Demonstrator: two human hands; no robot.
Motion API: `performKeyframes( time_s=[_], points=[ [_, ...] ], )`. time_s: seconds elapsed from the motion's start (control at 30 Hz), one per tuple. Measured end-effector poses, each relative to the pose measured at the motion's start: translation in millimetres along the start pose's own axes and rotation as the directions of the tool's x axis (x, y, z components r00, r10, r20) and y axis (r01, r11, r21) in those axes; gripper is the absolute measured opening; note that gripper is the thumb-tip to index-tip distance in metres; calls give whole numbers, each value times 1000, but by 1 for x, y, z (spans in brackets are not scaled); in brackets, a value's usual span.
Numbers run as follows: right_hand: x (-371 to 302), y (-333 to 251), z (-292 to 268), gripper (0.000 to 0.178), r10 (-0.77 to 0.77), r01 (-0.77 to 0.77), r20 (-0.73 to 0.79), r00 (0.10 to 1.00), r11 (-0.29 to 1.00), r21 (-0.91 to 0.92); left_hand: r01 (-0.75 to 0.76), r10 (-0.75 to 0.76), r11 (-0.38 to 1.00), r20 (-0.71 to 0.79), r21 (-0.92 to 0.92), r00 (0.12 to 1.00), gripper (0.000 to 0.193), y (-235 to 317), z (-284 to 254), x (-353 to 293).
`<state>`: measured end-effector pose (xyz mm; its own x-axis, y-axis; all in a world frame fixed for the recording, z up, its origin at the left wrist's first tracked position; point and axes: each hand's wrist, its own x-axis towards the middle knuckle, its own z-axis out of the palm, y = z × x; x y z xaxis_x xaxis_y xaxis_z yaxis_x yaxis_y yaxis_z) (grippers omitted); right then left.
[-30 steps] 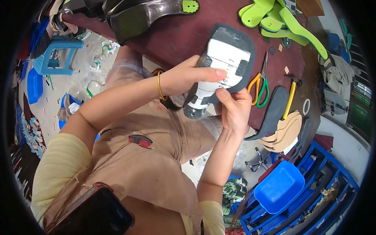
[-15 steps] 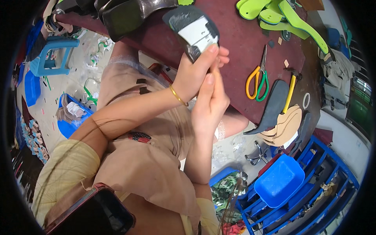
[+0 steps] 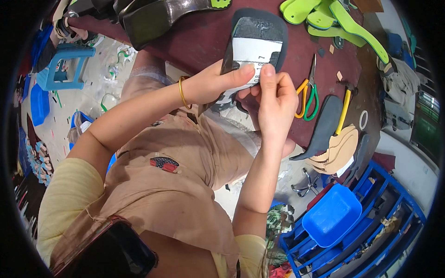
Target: The recorder is seen assembling various parts of a shoe, likely high heels or formal shoes, by applying adhesive and attaching components like the sole and heel.
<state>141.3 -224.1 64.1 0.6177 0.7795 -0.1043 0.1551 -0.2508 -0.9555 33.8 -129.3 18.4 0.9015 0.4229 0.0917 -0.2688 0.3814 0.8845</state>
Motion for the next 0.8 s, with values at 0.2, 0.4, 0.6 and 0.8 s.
performKeyframes(
  time_s=[0.2,0.4,0.6,0.8],
  points=[
    [-1,6,-6,35,-49,50,12,999,973,-227,54,-48,975,-33,215,998,42,5,-7,-6],
    [-5,8,18,33,-282,217,-293,913,947,-237,-74,78,996,-105,41,991,47,-3,24,0],
    [-22,9,13,36,-40,113,-177,983,897,427,70,-49,970,92,-235,995,46,-3,19,-7],
    [-11,0,15,40,158,-75,-156,975,895,439,47,-28,984,115,-173,993,46,-5,22,-3]
  ],
)
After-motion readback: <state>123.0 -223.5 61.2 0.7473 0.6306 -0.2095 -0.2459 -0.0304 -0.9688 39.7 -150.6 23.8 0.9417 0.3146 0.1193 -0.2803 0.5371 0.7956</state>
